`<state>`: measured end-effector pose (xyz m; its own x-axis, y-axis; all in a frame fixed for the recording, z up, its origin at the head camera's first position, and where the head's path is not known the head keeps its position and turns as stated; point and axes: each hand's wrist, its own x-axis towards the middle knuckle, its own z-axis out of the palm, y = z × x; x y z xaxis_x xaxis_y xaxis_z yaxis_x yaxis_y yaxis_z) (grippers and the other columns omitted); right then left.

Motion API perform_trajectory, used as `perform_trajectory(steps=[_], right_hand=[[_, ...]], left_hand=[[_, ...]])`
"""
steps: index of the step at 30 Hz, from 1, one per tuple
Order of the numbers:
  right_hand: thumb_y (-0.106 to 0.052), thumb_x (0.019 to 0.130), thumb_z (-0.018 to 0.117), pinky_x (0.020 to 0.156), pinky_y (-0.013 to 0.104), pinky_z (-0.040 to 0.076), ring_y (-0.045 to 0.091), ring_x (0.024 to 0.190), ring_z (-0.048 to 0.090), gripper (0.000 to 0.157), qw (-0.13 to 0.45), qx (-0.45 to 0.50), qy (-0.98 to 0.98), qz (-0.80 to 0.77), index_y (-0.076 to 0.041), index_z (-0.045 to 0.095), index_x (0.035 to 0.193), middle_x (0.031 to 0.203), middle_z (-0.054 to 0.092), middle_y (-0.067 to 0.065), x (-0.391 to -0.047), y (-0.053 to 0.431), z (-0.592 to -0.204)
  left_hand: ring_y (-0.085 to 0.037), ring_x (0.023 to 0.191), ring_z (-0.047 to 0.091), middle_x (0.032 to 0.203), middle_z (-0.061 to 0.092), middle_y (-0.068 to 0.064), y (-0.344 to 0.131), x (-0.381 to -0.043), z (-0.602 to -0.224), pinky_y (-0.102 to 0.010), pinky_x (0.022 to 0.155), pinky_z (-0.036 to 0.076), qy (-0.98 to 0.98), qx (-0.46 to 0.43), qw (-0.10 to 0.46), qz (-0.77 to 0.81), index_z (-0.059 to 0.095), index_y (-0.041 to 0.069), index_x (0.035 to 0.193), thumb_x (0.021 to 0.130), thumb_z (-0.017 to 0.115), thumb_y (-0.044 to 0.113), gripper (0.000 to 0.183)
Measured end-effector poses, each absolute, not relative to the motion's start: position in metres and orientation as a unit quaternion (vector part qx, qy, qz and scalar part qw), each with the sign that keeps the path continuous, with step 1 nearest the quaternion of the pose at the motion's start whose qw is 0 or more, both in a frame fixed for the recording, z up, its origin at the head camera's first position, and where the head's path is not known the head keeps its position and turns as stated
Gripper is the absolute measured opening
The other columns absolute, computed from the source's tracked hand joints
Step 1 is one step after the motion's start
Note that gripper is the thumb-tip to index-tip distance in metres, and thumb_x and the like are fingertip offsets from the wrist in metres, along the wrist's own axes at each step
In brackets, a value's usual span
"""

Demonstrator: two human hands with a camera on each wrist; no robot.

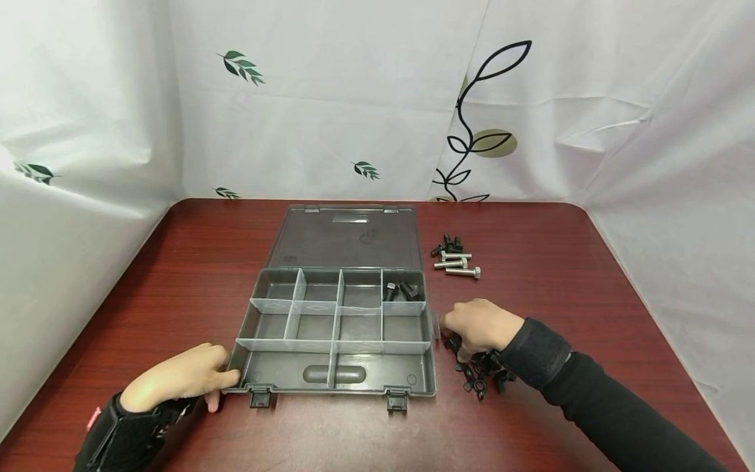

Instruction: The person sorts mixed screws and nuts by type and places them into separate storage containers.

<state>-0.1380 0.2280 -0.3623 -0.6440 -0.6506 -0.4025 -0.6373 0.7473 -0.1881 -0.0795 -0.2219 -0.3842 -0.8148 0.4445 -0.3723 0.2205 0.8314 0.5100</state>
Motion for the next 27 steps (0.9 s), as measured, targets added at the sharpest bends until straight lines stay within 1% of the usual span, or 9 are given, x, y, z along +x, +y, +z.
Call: perform_trajectory(steps=[3,6,11,21,27], right_hand=[[-0.035,0.07,0.076,0.055,0.034,0.041,0.005,0.056,0.045,0.029,0.198,-0.373,0.907,-0.006,-0.018,0.06,0.087,0.067,0.049,-0.012,-0.139,0.228,-0.366],[-0.038,0.071,0.074,0.055,0.034,0.041,0.005,0.055,0.045,0.028,0.172,-0.384,0.907,-0.003,-0.018,0.058,0.082,0.064,0.047,-0.013,-0.14,0.228,-0.369],[-0.034,0.07,0.074,0.054,0.034,0.039,0.005,0.053,0.043,0.025,0.16,-0.379,0.911,-0.015,-0.02,0.056,0.077,0.062,0.044,-0.013,-0.141,0.229,-0.374],[-0.028,0.07,0.074,0.052,0.03,0.037,0.004,0.051,0.039,0.021,0.144,-0.379,0.913,-0.039,-0.021,0.055,0.075,0.06,0.043,-0.015,-0.14,0.232,-0.378],[-0.02,0.069,0.072,0.051,0.026,0.035,0.003,0.052,0.037,0.019,0.158,-0.38,0.908,-0.085,-0.018,0.053,0.073,0.06,0.043,-0.014,-0.141,0.233,-0.379]], left_hand=[[-0.007,0.044,0.053,0.041,0.05,0.009,-0.222,-0.079,-0.384,-0.026,0.048,0.034,0.925,0.18,0.245,0.227,0.047,0.013,0.054,0.078,0.052,0.022,0.026],[-0.006,0.044,0.053,0.041,0.05,0.008,-0.222,-0.079,-0.383,-0.026,0.048,0.034,0.925,0.18,0.244,0.228,0.046,0.013,0.054,0.077,0.053,0.022,0.026],[-0.006,0.043,0.052,0.041,0.05,0.008,-0.222,-0.078,-0.383,-0.026,0.048,0.034,0.926,0.179,0.242,0.229,0.046,0.013,0.055,0.077,0.053,0.022,0.025],[-0.007,0.045,0.053,0.041,0.05,0.009,-0.222,-0.079,-0.383,-0.026,0.049,0.036,0.925,0.184,0.244,0.227,0.048,0.013,0.053,0.078,0.052,0.023,0.027],[-0.007,0.045,0.053,0.041,0.05,0.01,-0.222,-0.079,-0.383,-0.026,0.05,0.036,0.924,0.186,0.245,0.227,0.048,0.013,0.054,0.078,0.052,0.023,0.026]])
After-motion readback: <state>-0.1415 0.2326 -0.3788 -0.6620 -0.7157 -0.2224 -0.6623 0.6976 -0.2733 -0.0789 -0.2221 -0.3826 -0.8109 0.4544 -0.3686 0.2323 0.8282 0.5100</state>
